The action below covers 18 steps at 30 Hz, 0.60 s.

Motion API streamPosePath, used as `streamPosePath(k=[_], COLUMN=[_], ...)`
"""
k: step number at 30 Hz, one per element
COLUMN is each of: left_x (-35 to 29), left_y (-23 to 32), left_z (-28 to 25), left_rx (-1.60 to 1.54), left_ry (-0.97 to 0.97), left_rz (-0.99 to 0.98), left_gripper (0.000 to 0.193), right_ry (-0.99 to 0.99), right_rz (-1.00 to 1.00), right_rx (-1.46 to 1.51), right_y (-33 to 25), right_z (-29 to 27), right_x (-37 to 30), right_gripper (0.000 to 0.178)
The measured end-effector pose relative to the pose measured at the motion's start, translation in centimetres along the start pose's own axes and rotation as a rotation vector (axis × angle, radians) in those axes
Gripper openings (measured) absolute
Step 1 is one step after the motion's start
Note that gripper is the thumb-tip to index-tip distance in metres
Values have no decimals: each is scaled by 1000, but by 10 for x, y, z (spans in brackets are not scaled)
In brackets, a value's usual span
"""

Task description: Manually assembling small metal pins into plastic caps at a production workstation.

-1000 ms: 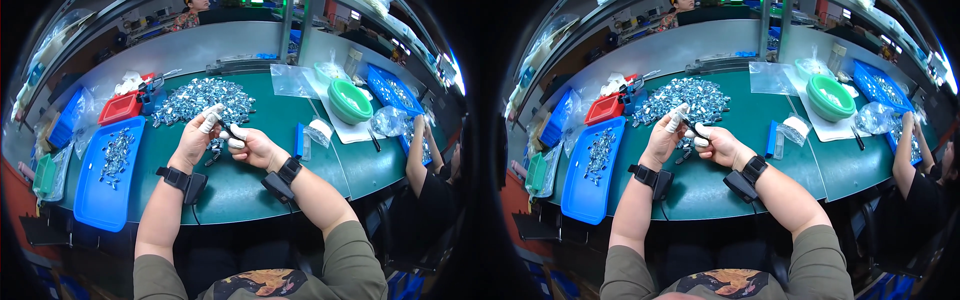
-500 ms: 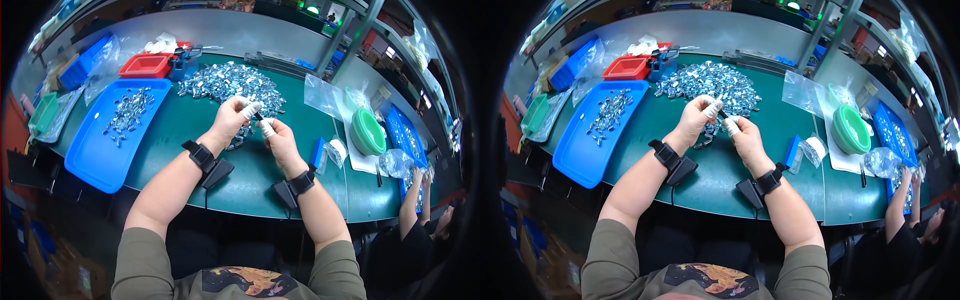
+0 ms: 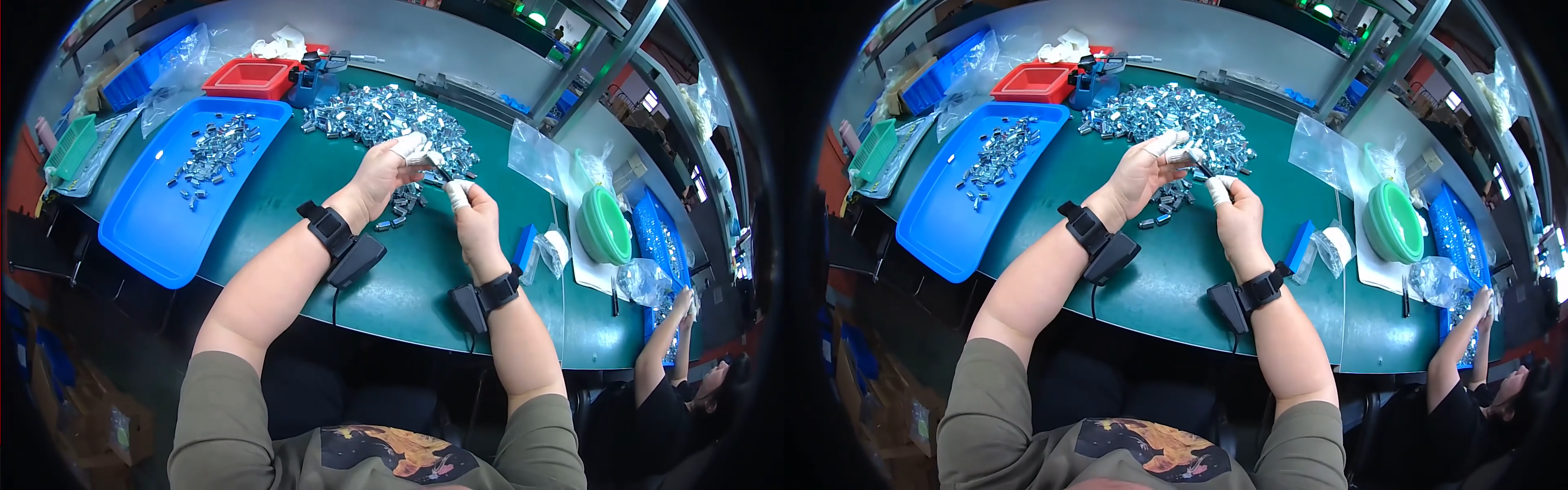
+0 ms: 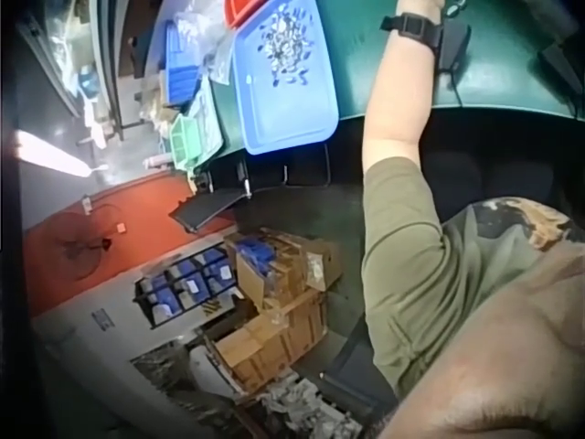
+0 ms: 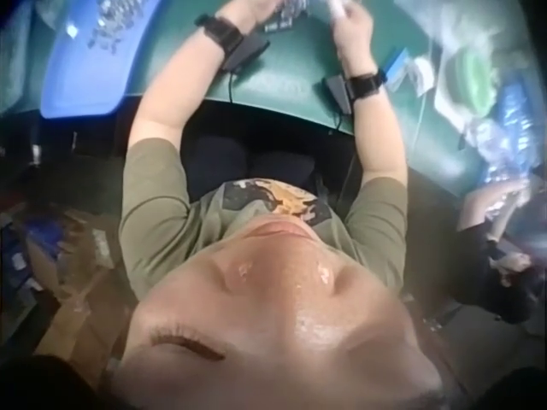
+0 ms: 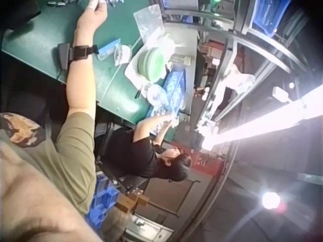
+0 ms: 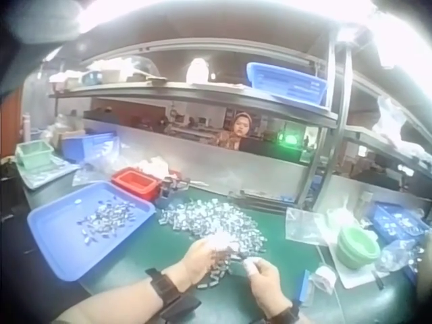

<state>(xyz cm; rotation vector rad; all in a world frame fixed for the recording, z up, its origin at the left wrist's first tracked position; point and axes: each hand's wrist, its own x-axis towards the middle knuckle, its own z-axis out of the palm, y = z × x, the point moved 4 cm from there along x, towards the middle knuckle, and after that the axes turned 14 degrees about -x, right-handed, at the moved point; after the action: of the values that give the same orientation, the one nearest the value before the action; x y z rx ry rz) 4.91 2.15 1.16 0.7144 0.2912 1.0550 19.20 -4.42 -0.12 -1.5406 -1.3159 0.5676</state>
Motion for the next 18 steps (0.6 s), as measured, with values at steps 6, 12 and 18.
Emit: streamPosePath(k=[6,12,18], left_x=[2,3,3], left_y=[-4,0,-1], left_z=[-1,-7,-6], left_rx=[2,30,21], left_ry=[1,65,112], left_rz=[-61,-9,27], left_gripper=[32,34,26], right_ry=[19,-73,78], right_rz=[19,13,-53], right_rx=[51,57,6], right_y=[4,-3,4], right_z=[-4,1,-5], right_x=[3,-2,0], right_gripper=[13,14,17])
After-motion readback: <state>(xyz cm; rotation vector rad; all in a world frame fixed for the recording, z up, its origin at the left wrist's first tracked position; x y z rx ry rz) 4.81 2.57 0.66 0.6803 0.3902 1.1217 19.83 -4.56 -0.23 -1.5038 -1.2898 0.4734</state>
